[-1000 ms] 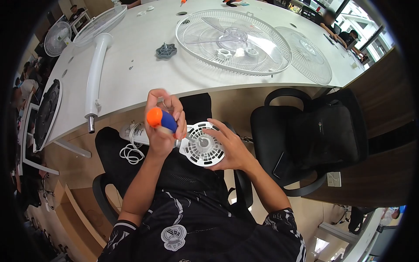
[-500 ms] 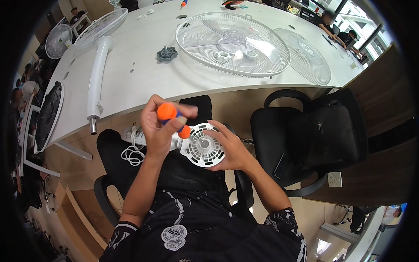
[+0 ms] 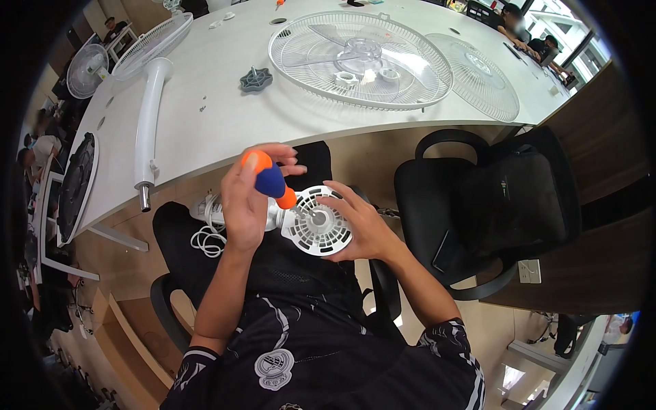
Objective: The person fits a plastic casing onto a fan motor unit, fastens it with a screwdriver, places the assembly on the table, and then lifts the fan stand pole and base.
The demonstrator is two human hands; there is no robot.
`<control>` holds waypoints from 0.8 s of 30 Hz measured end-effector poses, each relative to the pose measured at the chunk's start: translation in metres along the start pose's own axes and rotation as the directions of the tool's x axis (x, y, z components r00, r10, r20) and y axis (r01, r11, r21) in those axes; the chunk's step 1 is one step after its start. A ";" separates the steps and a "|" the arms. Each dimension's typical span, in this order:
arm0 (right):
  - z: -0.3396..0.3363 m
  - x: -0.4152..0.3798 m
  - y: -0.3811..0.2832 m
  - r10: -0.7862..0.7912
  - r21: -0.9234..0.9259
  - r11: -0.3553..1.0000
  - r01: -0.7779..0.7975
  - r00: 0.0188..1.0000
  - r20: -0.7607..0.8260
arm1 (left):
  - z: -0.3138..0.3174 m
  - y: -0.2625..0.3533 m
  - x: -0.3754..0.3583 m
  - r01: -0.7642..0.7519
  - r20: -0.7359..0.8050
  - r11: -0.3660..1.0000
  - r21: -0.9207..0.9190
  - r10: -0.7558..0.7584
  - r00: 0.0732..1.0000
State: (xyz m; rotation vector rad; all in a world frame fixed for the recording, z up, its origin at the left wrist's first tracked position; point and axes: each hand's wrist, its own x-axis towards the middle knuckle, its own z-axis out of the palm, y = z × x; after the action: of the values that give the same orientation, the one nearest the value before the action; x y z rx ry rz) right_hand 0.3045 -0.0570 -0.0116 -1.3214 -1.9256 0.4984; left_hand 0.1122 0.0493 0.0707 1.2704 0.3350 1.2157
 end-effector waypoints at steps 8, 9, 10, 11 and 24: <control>0.001 -0.002 0.003 -0.015 -0.011 1.000 0.015 1.000 -0.018 | -0.002 -0.011 -0.005 -0.070 0.061 0.997 -0.037 0.072 0.996; 0.001 -0.002 0.002 -0.018 -0.011 1.000 0.017 1.000 -0.012 | -0.002 -0.006 -0.005 -0.024 0.056 0.999 -0.047 0.027 0.998; 0.000 -0.001 0.001 -0.022 -0.009 1.000 0.022 1.000 -0.008 | -0.001 -0.001 -0.005 0.019 0.050 0.998 -0.057 -0.016 0.999; -0.001 0.000 -0.001 -0.017 -0.011 1.000 0.017 1.000 -0.004 | 0.002 0.005 -0.002 0.015 0.066 0.999 -0.052 -0.012 0.998; 0.000 0.005 -0.010 -0.006 -0.036 0.999 0.007 1.000 0.015 | -0.012 0.016 0.008 0.097 0.211 0.995 0.028 -0.101 0.972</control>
State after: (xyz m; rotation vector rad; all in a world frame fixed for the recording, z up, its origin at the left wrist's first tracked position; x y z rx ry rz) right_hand 0.2971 -0.0560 -0.0036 -1.3375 -1.9589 0.4728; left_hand 0.0979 0.0596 0.0828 1.3694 0.2500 0.9839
